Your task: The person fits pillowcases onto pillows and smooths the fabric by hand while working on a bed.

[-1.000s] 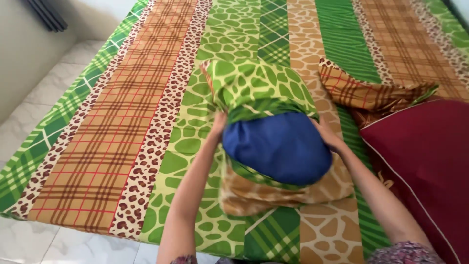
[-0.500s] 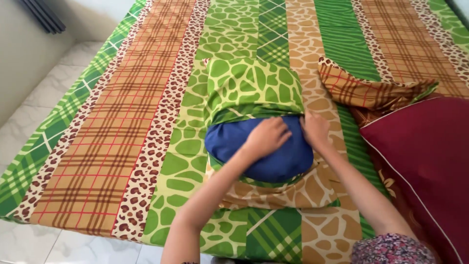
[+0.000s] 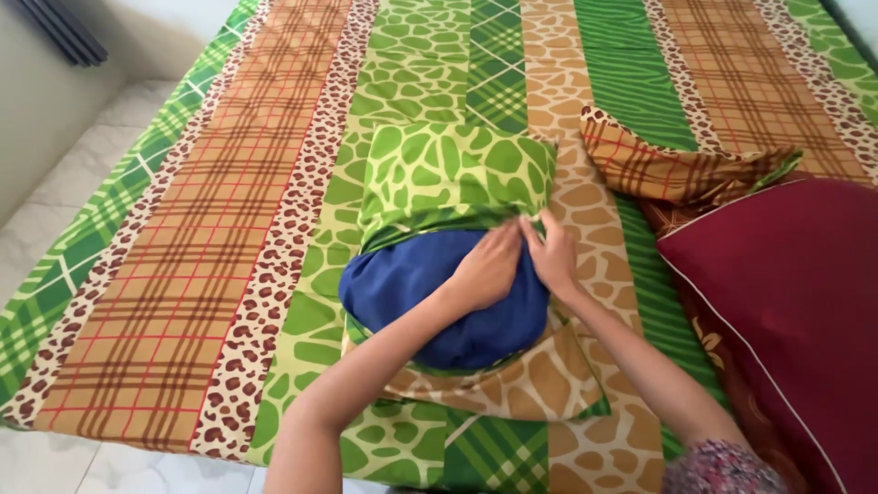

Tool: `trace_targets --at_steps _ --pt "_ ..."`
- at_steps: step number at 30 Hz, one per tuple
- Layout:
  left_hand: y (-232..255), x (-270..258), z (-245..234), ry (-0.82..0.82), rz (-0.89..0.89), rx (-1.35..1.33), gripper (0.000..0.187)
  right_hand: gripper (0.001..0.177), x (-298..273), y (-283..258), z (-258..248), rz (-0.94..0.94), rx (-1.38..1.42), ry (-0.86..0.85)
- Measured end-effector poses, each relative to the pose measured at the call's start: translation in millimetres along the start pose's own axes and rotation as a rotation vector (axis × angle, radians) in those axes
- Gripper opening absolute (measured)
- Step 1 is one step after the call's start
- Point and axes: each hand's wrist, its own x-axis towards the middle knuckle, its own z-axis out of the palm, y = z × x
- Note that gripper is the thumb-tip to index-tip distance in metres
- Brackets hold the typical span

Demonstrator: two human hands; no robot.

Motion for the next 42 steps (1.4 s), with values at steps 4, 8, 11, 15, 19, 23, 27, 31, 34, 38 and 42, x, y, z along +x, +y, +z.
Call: trace_targets --at_steps 4,8,11,15,19,23,27,31,34,38,42 --pt "31.5 6.1 26.4 -0.413 -0.174 -0.194 0.031 0.020 -1.6 -4.8 -17.6 -0.263 -0.389 0.177" --pt "26.4 12.3 75.0 -0.375 -0.459 -0.159 0.033 0.022 -7.2 7.2 -43.5 -0.632 -0.419 0.235" --pt "-1.7 34.6 123.9 -0.756 -0.582 -0.145 0.035 0.021 -9.8 13.0 -51.5 -0.587 -0.409 0.160" --pt "-19.8 70.6 171.2 -0.015 -0.291 0.292 0.051 0.022 -7.9 35.0 -29.1 -0.170 -0.177 0.110" --pt "-38.7 107.4 189.0 -0.448 -0.401 0.028 0.050 0.019 -6.1 77.2 -7.7 0.113 0.150 0.105" --pt "-53.7 109.1 196.3 -0.502 -0.513 0.016 0.049 0.024 -19.2 86.0 3.6 0.019 0.094 0.162" --pt "-76.2 91.4 203.3 -0.560 -0.627 -0.015 0.048 0.025 -31.4 52.7 -15.4 0.132 0.178 -0.005" --pt "-94.1 68.3 200.0 -0.587 -0.663 -0.037 0.047 0.024 -23.3 30.3 3.3 0.010 0.308 0.011" --pt "-99.2 70.7 199.5 -0.568 -0.651 -0.052 0.046 0.024 -16.8 30.9 12.2 0.065 0.428 -0.023" --pt "-103.7 84.5 203.8 -0.573 -0.618 -0.079 0.045 0.032 -7.7 44.6 -3.1 0.036 0.592 -0.128" --pt "-96.9 92.0 229.4 -0.638 -0.613 -0.124 0.044 0.038 -32.6 51.8 -22.4 0.103 0.481 -0.161"
